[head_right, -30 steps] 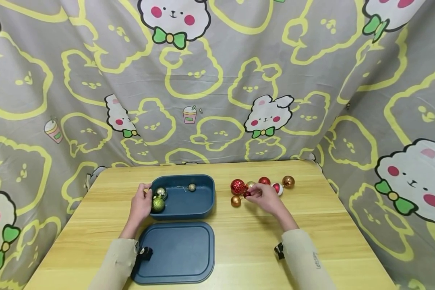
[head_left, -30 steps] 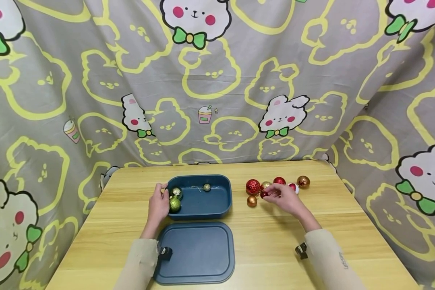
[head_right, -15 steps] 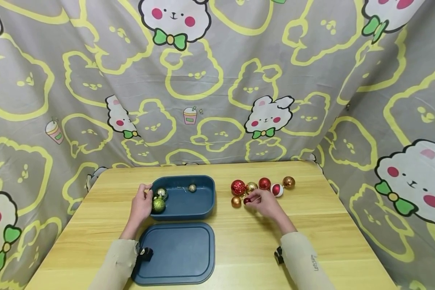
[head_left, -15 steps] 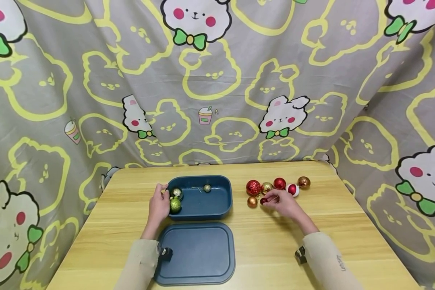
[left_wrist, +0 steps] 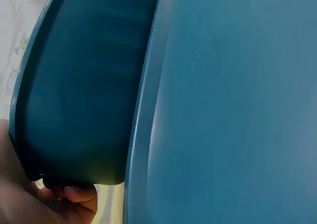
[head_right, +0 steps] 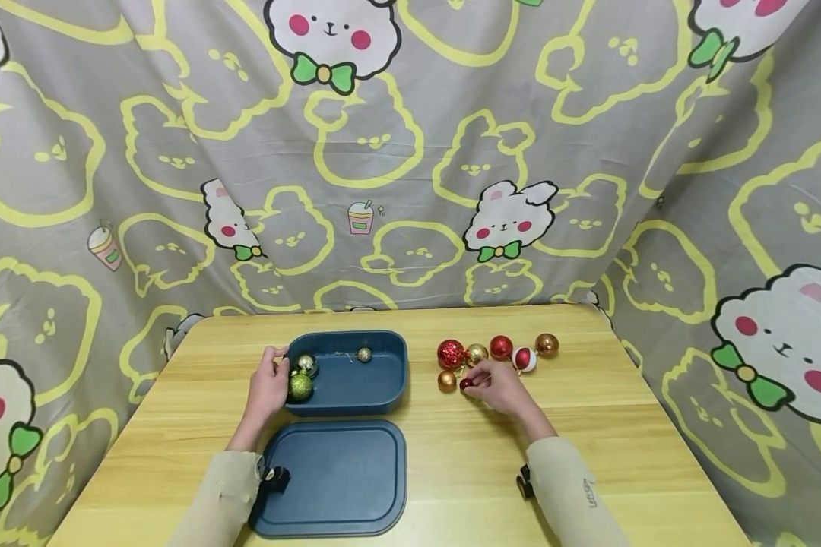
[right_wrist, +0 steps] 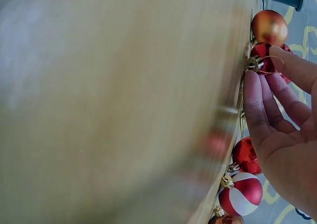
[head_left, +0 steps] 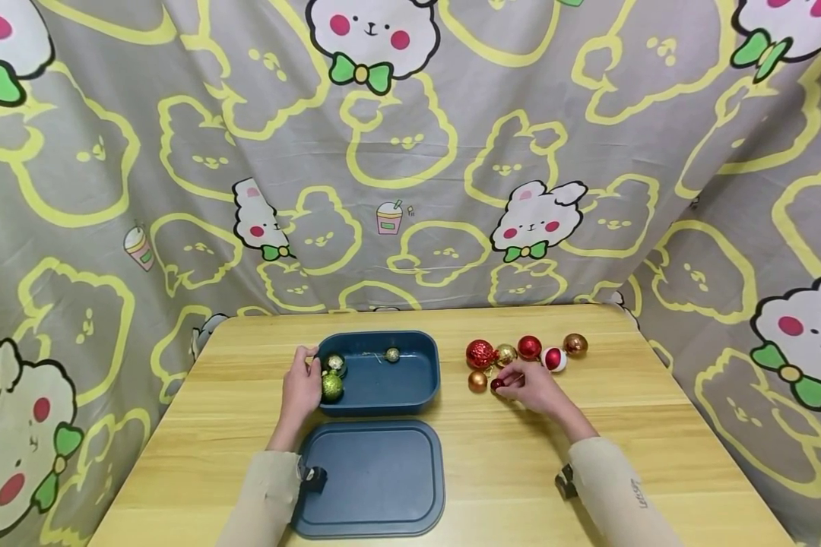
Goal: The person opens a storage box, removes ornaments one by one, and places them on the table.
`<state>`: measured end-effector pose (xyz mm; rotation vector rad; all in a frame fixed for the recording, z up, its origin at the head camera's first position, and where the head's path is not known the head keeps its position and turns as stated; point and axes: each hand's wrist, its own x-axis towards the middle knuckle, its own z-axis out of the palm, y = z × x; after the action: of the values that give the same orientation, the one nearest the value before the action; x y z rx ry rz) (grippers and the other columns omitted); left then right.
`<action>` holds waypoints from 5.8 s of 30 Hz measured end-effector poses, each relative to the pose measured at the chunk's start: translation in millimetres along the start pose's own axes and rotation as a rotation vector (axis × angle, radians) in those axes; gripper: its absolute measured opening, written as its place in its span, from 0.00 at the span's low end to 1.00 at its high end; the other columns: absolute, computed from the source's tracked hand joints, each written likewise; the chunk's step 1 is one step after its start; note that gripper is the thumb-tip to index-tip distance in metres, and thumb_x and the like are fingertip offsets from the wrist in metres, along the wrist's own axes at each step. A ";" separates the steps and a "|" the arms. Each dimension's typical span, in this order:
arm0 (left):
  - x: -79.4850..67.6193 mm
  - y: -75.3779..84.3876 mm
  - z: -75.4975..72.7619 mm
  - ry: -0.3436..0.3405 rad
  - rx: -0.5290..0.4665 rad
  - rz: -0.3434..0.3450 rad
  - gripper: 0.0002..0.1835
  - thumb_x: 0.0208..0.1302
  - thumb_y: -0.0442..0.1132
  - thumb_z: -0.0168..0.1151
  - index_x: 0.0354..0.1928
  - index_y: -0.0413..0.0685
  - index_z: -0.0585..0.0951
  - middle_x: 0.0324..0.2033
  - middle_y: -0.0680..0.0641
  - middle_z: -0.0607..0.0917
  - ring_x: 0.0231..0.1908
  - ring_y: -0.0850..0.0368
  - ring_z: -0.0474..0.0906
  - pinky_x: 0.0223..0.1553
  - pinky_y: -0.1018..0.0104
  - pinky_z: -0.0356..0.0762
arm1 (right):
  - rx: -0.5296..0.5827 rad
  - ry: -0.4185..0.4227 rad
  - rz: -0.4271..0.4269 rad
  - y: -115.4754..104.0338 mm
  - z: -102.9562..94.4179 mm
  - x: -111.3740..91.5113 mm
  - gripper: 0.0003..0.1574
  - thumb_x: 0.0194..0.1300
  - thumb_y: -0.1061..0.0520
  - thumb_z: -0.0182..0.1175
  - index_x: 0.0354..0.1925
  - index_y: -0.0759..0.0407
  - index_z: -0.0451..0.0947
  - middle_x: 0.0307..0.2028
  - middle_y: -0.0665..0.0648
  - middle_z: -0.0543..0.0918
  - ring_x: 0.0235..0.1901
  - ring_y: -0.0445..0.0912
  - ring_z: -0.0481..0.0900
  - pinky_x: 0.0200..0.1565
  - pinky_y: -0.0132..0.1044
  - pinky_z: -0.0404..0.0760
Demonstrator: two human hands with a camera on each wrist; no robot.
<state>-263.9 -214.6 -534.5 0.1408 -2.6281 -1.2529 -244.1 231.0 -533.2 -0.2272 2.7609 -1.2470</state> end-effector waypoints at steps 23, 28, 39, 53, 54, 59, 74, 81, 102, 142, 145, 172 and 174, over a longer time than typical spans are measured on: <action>1.1 -0.6 0.4 0.010 -0.001 0.002 0.15 0.82 0.37 0.46 0.63 0.44 0.73 0.22 0.47 0.70 0.21 0.54 0.64 0.27 0.61 0.62 | 0.009 -0.013 -0.001 0.9 -0.5 1.0 0.14 0.63 0.62 0.72 0.47 0.65 0.84 0.39 0.58 0.86 0.37 0.46 0.83 0.42 0.38 0.82; 0.8 0.8 -0.1 0.005 -0.005 0.001 0.15 0.82 0.37 0.46 0.64 0.43 0.73 0.21 0.47 0.69 0.21 0.53 0.64 0.27 0.61 0.62 | 0.007 -0.003 -0.004 -0.1 -3.7 0.2 0.14 0.63 0.61 0.72 0.47 0.64 0.84 0.39 0.58 0.87 0.38 0.47 0.83 0.42 0.38 0.82; 0.8 1.4 0.0 0.006 -0.009 -0.004 0.15 0.82 0.38 0.46 0.64 0.44 0.73 0.22 0.47 0.69 0.21 0.53 0.64 0.27 0.60 0.62 | -0.019 0.049 -0.020 -10.5 -13.2 0.4 0.16 0.66 0.60 0.70 0.50 0.64 0.84 0.40 0.57 0.88 0.38 0.47 0.85 0.43 0.41 0.83; 0.4 3.1 -2.1 0.005 -0.014 -0.008 0.16 0.82 0.38 0.46 0.64 0.44 0.73 0.21 0.48 0.69 0.21 0.53 0.64 0.27 0.60 0.63 | -0.024 0.060 -0.119 -42.1 -13.4 5.2 0.15 0.67 0.59 0.70 0.51 0.63 0.85 0.40 0.56 0.88 0.38 0.46 0.84 0.41 0.37 0.83; 0.3 3.2 -2.5 0.001 -0.015 -0.008 0.16 0.82 0.38 0.46 0.65 0.44 0.73 0.21 0.48 0.69 0.21 0.53 0.64 0.26 0.60 0.63 | -0.015 0.060 -0.119 -44.7 -12.2 5.9 0.15 0.67 0.59 0.70 0.51 0.63 0.85 0.39 0.56 0.88 0.38 0.45 0.84 0.40 0.36 0.82; 0.6 2.9 -2.6 -0.003 -0.016 -0.009 0.16 0.83 0.38 0.45 0.65 0.44 0.73 0.21 0.48 0.69 0.20 0.53 0.64 0.26 0.61 0.63 | 0.020 0.055 -0.143 -59.7 -0.3 12.3 0.14 0.67 0.60 0.70 0.49 0.63 0.85 0.38 0.56 0.88 0.37 0.44 0.82 0.39 0.34 0.80; 0.9 2.3 0.1 0.014 -0.016 -0.005 0.16 0.82 0.38 0.47 0.65 0.44 0.73 0.21 0.47 0.69 0.21 0.53 0.64 0.27 0.60 0.62 | 0.099 -0.030 -0.226 -109.0 50.9 34.6 0.12 0.68 0.58 0.70 0.48 0.59 0.86 0.40 0.53 0.87 0.39 0.44 0.83 0.45 0.38 0.83; 0.7 0.9 0.9 0.009 -0.011 -0.004 0.15 0.82 0.38 0.47 0.64 0.44 0.73 0.21 0.48 0.69 0.21 0.53 0.64 0.26 0.60 0.62 | 0.107 -0.096 -0.274 -131.5 81.6 40.2 0.10 0.68 0.58 0.70 0.48 0.55 0.86 0.40 0.52 0.87 0.38 0.42 0.82 0.43 0.35 0.82; -0.6 3.3 0.7 0.014 -0.021 -0.025 0.15 0.84 0.39 0.44 0.64 0.45 0.73 0.25 0.43 0.75 0.24 0.52 0.69 0.29 0.61 0.66 | 0.122 -0.237 -0.261 -182.7 165.1 62.5 0.18 0.68 0.55 0.70 0.54 0.57 0.85 0.45 0.55 0.86 0.40 0.41 0.84 0.44 0.35 0.82; -0.2 -0.1 1.6 0.019 -0.025 -0.035 0.17 0.83 0.40 0.44 0.65 0.46 0.74 0.24 0.46 0.72 0.22 0.53 0.67 0.27 0.61 0.65 | -0.122 -0.263 -0.228 -198.8 200.1 82.1 0.22 0.67 0.50 0.72 0.57 0.51 0.81 0.47 0.54 0.86 0.44 0.45 0.84 0.47 0.36 0.81; -1.0 0.7 1.4 0.013 -0.033 -0.041 0.17 0.83 0.40 0.44 0.65 0.46 0.73 0.24 0.46 0.72 0.22 0.53 0.66 0.27 0.61 0.65 | -0.122 -0.269 -0.229 -199.4 199.6 81.8 0.22 0.66 0.51 0.72 0.56 0.51 0.82 0.47 0.54 0.85 0.43 0.44 0.83 0.47 0.36 0.81; -0.6 0.3 2.2 -0.020 -0.004 -0.007 0.15 0.83 0.38 0.44 0.63 0.44 0.72 0.24 0.46 0.73 0.22 0.53 0.67 0.27 0.61 0.65 | -0.102 -0.125 -0.291 -187.7 183.6 77.3 0.22 0.63 0.50 0.75 0.54 0.51 0.83 0.47 0.53 0.85 0.44 0.44 0.82 0.44 0.34 0.81; -0.6 0.8 2.3 -0.024 0.000 -0.010 0.15 0.83 0.37 0.44 0.63 0.44 0.72 0.24 0.45 0.73 0.22 0.53 0.67 0.27 0.61 0.65 | -0.088 -0.125 -0.281 -187.0 181.6 77.1 0.22 0.64 0.50 0.75 0.54 0.51 0.83 0.47 0.54 0.84 0.44 0.44 0.81 0.43 0.34 0.81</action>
<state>-263.9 -212.2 -535.4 0.1409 -2.6508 -1.2651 -274.4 -38.5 -514.7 -0.6977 2.7462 -1.1215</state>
